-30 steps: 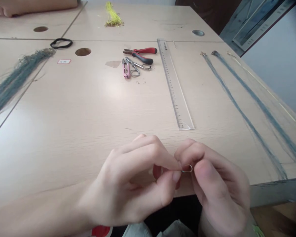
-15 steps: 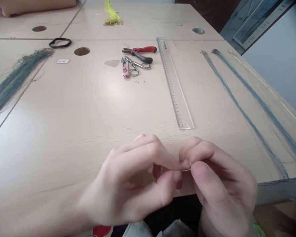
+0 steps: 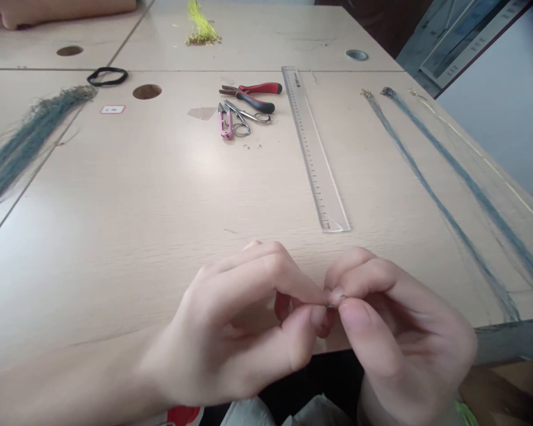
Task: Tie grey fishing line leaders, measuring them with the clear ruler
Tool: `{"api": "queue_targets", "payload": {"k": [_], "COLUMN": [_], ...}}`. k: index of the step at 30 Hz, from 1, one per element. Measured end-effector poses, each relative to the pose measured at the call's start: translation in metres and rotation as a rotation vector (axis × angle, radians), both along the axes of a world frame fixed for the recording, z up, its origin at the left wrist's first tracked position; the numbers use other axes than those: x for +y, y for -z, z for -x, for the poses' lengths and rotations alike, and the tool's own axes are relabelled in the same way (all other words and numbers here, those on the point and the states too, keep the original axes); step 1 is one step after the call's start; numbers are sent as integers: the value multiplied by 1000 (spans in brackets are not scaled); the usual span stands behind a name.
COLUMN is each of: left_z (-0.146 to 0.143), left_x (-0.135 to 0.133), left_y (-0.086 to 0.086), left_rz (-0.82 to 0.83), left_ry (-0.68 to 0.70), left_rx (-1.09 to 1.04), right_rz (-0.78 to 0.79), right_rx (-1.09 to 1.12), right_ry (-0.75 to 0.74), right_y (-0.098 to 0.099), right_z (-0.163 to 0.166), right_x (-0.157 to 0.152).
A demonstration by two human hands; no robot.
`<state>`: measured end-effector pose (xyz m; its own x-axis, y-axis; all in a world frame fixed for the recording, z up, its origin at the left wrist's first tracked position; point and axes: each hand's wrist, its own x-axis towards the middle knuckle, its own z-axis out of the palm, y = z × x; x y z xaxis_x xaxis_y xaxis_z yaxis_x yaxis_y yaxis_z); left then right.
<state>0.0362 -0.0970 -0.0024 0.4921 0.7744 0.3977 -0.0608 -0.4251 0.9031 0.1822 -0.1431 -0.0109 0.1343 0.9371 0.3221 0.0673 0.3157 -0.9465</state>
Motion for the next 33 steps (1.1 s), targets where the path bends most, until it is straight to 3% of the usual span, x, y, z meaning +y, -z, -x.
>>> {"api": "queue_targets", "payload": {"k": [33], "left_z": [-5], "left_x": [-6], "left_y": [2], "left_rz": [119], "left_ry": [23], "left_rx": [-57], "right_rz": [-87], "right_rx": [-71], "right_ry": [11], "right_y": [5], "right_z": [-2], "right_x": [-1]}}
